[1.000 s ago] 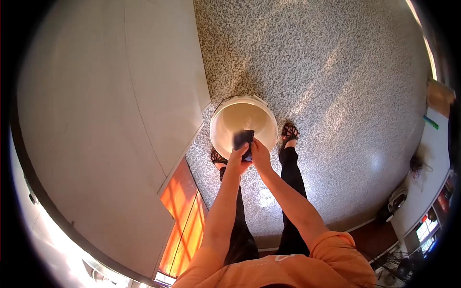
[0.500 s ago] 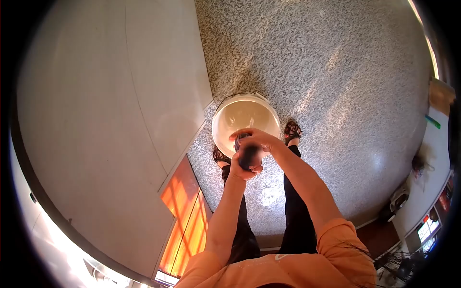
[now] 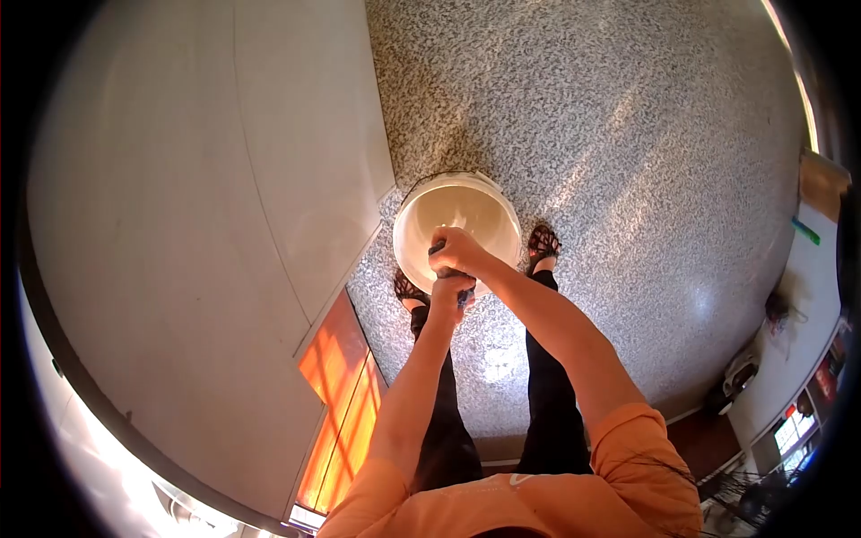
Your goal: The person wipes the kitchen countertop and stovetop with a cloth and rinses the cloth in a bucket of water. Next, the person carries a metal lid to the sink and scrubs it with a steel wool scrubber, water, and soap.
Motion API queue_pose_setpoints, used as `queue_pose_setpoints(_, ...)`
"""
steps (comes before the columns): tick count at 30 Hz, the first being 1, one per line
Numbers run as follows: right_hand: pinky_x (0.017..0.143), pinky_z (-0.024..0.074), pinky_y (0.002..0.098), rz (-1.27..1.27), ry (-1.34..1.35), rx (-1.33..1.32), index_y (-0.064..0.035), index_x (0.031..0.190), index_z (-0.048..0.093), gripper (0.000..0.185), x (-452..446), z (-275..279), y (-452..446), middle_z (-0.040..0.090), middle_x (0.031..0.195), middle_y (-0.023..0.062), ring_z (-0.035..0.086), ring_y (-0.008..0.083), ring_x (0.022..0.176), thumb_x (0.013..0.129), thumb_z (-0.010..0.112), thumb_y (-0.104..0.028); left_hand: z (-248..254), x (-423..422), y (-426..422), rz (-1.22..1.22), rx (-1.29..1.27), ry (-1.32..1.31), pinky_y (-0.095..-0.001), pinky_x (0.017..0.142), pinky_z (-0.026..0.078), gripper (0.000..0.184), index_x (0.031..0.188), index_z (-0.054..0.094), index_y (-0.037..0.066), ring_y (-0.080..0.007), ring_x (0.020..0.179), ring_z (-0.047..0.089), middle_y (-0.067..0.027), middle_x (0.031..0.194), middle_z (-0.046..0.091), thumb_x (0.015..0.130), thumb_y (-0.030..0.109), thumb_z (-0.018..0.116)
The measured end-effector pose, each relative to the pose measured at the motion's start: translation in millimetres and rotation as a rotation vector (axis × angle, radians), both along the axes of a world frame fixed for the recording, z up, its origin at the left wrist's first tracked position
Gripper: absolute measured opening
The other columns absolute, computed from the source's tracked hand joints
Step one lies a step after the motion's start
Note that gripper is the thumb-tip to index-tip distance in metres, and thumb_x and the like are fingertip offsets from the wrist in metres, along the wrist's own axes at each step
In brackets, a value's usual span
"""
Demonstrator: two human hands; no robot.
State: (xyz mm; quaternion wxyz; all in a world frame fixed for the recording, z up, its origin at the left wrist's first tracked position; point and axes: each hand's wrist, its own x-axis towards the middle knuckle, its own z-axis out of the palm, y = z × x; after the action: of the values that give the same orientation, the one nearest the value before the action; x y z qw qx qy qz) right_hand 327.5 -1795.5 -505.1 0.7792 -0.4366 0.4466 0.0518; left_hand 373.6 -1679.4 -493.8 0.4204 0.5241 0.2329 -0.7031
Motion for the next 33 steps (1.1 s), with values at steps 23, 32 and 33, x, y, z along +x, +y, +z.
queue_pose_setpoints(23,0.064,0.0460,0.0403,-0.098,0.619,-0.320,-0.0037,0.089,0.059,0.034,-17.8,-5.5,39.9,0.061,0.079,0.0175,0.059,0.0331,0.075,0.076,0.052,-0.035,25.1,-22.7,-18.6,-1.301,0.231,-1.117,-0.0406,0.065,0.046,0.043,0.096,0.046,0.005,-0.0332,0.071,0.061,-0.0148,0.078,0.063,0.076,0.042,0.053)
queue_pose_setpoints(32,0.060,0.0498,0.0310,-0.470,0.215,0.289,-0.0088,0.118,0.045,0.049,-55.9,93.6,34.8,0.055,0.100,0.0102,0.058,0.0181,0.081,0.078,0.061,-0.033,103.1,-14.8,6.6,-0.592,0.018,-0.575,-0.0317,0.058,0.048,0.045,0.098,0.048,-0.002,-0.0249,0.065,0.061,-0.0152,0.090,0.057,0.064,0.022,0.066)
queue_pose_setpoints(33,0.065,0.0486,0.0288,-0.394,0.132,0.267,-0.0053,0.118,0.045,0.049,-64.9,128.6,18.3,0.055,0.101,0.0091,0.056,0.0164,0.085,0.078,0.061,-0.029,135.5,-10.2,-1.9,-0.437,-0.010,-0.408,-0.0295,0.055,0.048,0.041,0.099,0.048,-0.002,-0.0239,0.067,0.062,-0.0142,0.091,0.057,0.066,0.019,0.063)
